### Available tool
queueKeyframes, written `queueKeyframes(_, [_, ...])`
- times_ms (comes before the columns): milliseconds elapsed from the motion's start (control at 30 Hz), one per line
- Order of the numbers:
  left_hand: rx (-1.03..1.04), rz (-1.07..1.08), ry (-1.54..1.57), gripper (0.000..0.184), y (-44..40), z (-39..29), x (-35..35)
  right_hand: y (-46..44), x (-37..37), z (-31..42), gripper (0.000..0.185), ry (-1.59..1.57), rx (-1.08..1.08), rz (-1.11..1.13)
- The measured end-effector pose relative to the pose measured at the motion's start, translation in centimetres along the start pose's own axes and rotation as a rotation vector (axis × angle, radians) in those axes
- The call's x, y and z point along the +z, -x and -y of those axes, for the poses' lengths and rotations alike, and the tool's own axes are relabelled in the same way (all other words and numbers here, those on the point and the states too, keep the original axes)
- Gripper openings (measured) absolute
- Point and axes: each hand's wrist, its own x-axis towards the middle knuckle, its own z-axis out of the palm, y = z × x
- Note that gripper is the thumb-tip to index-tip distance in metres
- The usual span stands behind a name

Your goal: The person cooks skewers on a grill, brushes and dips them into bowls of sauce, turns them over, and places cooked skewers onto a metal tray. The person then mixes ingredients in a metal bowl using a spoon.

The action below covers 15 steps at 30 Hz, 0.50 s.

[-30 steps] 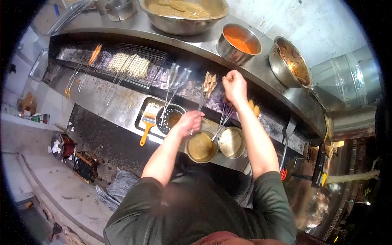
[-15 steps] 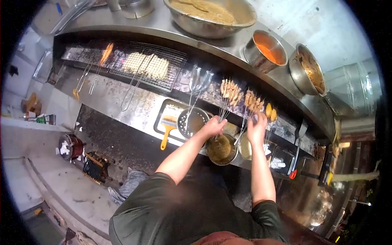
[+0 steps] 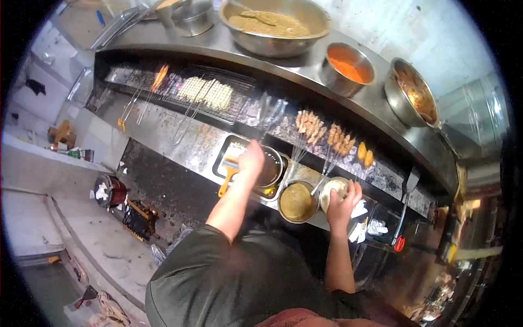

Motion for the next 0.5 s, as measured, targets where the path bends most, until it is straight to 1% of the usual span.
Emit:
queueKeyframes(33, [0.003,0.008,0.013,0.034,0.0,-0.2,-0.4,0.2,-0.8,0.4,0.058,-0.084,0.041,0.011])
queueKeyframes(67, [0.019,-0.005,-0.009,0.028,0.4,-0.3,-0.8,0.6,-1.0,-1.1,0.058,-0.045,-0.007,-0.012])
queueKeyframes(100, [0.048,0.001,0.031,0.026,0.6,-0.2,-1.4,0.9,-1.6,-1.8,0.058,-0.071,0.008,-0.008])
queueKeyframes(167, [0.175,-0.044,0.203,0.024,0.8,0.6,-1.7,1.6,-2.6,-2.7,0.060,-0.124,0.039,-0.001])
queueKeyframes(200, [0.320,-0.229,0.325,0.017,-0.4,2.0,0.4,1.9,-3.0,-3.0,0.060,-0.096,0.025,-0.010])
queueKeyframes(300, [-0.027,0.525,1.446,0.017,-0.2,1.9,-1.3,3.0,-3.7,-4.1,0.058,-0.117,0.009,-0.013])
queueKeyframes(333, [-0.098,0.618,1.600,0.017,0.6,0.8,-2.5,3.2,-3.6,-4.2,0.057,-0.096,0.029,-0.010])
queueKeyframes(400, [-0.101,0.731,1.763,0.017,-0.1,1.8,-1.2,3.5,-3.3,-3.8,0.057,-0.134,0.047,0.009])
queueKeyframes(433, [-0.067,0.801,1.793,0.020,-0.5,2.1,-0.6,3.6,-3.3,-3.2,0.056,-0.126,0.054,0.022])
queueKeyframes(467, [-0.075,0.808,1.783,0.023,-1.4,2.7,1.0,3.8,-3.1,-2.6,0.055,-0.096,0.083,0.038])
queueKeyframes(500, [-0.145,0.825,1.746,0.025,-1.4,2.6,0.8,3.8,-2.6,-2.1,0.054,-0.086,0.095,0.042])
